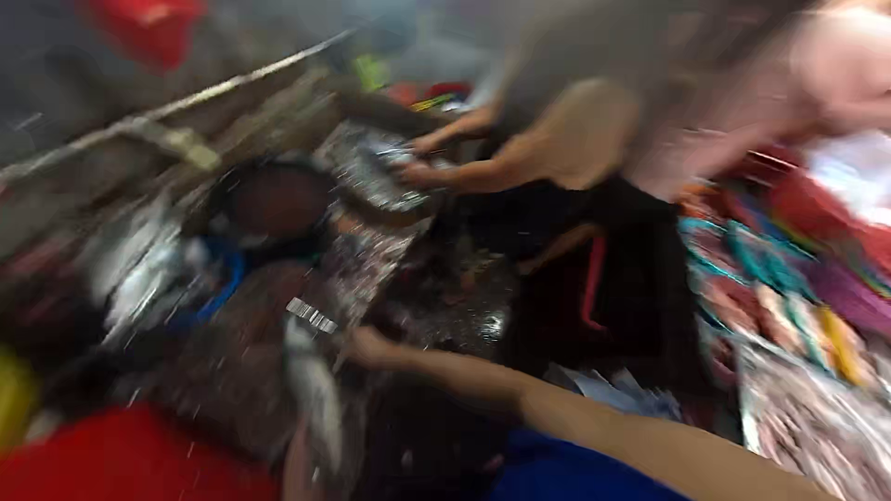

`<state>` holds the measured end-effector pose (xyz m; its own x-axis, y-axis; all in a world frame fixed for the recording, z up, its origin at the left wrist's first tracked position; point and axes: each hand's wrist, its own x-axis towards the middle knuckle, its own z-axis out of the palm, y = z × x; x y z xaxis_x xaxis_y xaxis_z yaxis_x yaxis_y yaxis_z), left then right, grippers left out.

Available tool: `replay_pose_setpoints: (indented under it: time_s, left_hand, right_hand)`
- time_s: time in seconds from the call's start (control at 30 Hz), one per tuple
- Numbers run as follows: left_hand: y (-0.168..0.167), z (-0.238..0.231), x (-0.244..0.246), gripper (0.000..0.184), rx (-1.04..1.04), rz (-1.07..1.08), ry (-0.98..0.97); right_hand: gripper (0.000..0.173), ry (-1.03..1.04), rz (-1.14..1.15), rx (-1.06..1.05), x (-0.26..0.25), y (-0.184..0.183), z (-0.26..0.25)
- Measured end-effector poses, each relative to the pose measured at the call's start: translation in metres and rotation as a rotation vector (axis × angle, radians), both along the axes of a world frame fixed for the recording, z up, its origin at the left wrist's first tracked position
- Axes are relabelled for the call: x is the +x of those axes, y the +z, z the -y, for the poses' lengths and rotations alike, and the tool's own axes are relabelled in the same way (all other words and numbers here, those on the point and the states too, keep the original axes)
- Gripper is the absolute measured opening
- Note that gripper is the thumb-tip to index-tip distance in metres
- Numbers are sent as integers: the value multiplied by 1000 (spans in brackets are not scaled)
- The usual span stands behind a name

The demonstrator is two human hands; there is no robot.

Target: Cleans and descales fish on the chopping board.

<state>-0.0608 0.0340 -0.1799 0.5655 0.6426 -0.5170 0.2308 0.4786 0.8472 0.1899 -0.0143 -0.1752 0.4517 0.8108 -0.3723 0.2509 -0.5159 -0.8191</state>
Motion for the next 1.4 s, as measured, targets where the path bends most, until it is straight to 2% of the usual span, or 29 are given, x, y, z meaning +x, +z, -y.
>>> replay_pose_setpoints:
  time_s: [0.07,0.13,0.2,0.3,0.37,0.43,0.47,0.5,0.57,0.67,0.73,0.8,0.87,0.93,0.97,1.03,1.1,1.17,1.23,1.3,1.37,1.4]
  left_hand:
    - [0,-2,25,49,-150,-38,145]
    - [0,-8,38,49,-312,-45,268]
    - [-9,-14,40,50,-415,-42,341]
    - [-1,-11,30,46,-438,-2,454]
    - [-14,-20,25,52,-504,136,443]
    - [-31,-23,19,61,-573,262,384]
    - [-34,-19,20,60,-585,265,389]
    - [-35,-15,19,58,-595,239,424]
    - [-36,-19,19,52,-585,195,508]
    - [-31,-20,20,43,-533,126,581]
    - [-31,-20,22,45,-494,174,515]
    - [-31,-18,21,49,-505,185,461]
    - [-34,-10,15,48,-525,210,491]
    - [-38,-20,13,49,-540,346,499]
    - [-38,-29,15,49,-545,386,511]
    - [-37,-19,9,50,-574,332,536]
    - [-36,-26,7,51,-527,246,520]
    - [-39,-22,10,51,-492,175,506]
    - [-44,-15,12,51,-518,173,533]
    - [-40,-21,10,51,-528,211,568]
    - [-46,-25,5,51,-538,265,579]
    - [-45,-23,3,50,-550,279,568]
  right_hand:
    - [52,37,-2,-116,-3,-10,-13]
    - [52,202,3,-163,-31,-27,10]
    - [50,384,14,-142,-40,-16,40]
    - [48,699,45,-167,-29,24,41]
    - [48,667,90,-168,-13,29,8]
    - [55,402,101,-155,-6,-3,-17]
    - [59,324,76,-197,-14,-18,-16]
    - [61,330,63,-211,-31,-27,-2]
    - [54,529,31,-193,-50,-13,32]
    - [52,818,118,-272,-29,35,17]
    - [50,728,181,-177,-12,31,-27]
    - [49,491,165,-34,-12,-8,-52]
    - [51,442,79,-85,-39,-25,-18]
    - [51,565,95,-163,-38,-9,17]
    - [51,659,133,-206,-28,5,17]
    - [54,805,177,-335,-11,29,6]
    - [56,752,237,-284,5,24,-48]
    - [59,562,206,-193,1,-12,-76]
    - [61,530,136,-188,-27,-33,-40]
    - [56,693,138,-195,-31,-14,-1]
    - [53,870,187,-287,-20,14,1]
    - [53,886,199,-298,-13,19,-10]
